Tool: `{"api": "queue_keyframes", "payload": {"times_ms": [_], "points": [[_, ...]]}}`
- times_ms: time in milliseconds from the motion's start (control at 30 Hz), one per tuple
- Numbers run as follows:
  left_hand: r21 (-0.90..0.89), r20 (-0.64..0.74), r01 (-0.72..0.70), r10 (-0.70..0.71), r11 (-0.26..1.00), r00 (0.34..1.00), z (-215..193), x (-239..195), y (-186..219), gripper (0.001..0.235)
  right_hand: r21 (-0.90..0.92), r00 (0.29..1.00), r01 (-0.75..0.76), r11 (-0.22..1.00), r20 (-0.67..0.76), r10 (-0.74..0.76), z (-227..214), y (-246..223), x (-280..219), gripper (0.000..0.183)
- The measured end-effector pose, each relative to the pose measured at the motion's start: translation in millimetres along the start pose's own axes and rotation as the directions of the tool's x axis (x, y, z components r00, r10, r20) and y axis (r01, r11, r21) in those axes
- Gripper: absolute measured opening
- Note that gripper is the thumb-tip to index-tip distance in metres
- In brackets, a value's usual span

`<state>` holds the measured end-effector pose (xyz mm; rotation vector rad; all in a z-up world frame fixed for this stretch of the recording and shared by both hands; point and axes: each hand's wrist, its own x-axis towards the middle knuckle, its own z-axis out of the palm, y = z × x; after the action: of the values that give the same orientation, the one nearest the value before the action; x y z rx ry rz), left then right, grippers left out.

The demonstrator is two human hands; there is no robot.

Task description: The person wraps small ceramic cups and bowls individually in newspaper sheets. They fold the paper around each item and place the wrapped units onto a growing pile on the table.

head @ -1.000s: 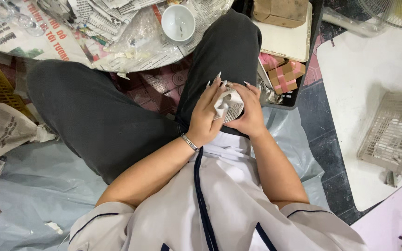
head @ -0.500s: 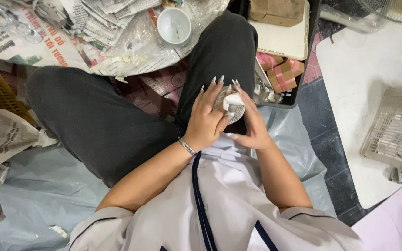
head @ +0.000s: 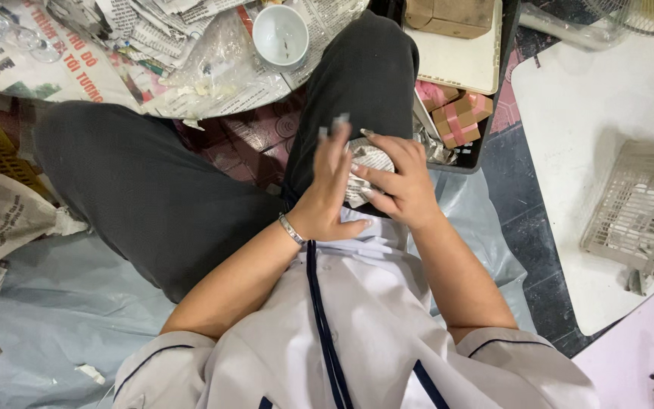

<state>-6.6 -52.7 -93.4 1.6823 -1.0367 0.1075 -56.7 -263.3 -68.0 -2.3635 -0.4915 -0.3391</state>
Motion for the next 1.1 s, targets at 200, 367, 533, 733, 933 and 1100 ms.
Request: {"api": "queue_keyframes", "payload": {"times_ms": [200, 367, 533, 733, 933, 1100], "points": [[0.406, 0.146, -0.018, -0.045, 0.914, 0.988, -3, 10, 18, 0.094, -0.048, 0.999, -0.019, 0.999, 0.033, 0.021, 14, -7, -5, 0.050], [0.163, 0.162, -0.009, -0.018, 0.987, 0.987, -12, 23, -2, 0.098, 0.282, 0.980, -0.196, 0.939, 0.094, 0.177, 15, 0, -22, 0.056], [0.122, 0.069, -0.069, 0.061, 0.990, 0.996, -13, 21, -15, 0.085, 0.774, 0.958, -0.269, 0.573, 0.152, 0.245, 9, 13, -30, 0.081], [0.142, -0.021, 0.065, -0.063, 0.988, 0.998, -8, 14, -22, 0.076, 0.312, 0.947, -0.308, 0.899, 0.190, 0.259, 12, 9, -16, 0.129], [0.035, -0.007, 0.228, -0.228, 0.973, 0.974, -7, 9, -28, 0.085, 0.095, 0.954, -0.280, 0.955, 0.141, 0.266, 15, 1, -6, 0.137], [-0.640, -0.168, 0.370, -0.593, 0.674, 0.788, -10, 8, -13, 0.079, 0.608, 0.948, -0.021, 0.794, -0.241, 0.209, 28, -22, 27, 0.112]]}}
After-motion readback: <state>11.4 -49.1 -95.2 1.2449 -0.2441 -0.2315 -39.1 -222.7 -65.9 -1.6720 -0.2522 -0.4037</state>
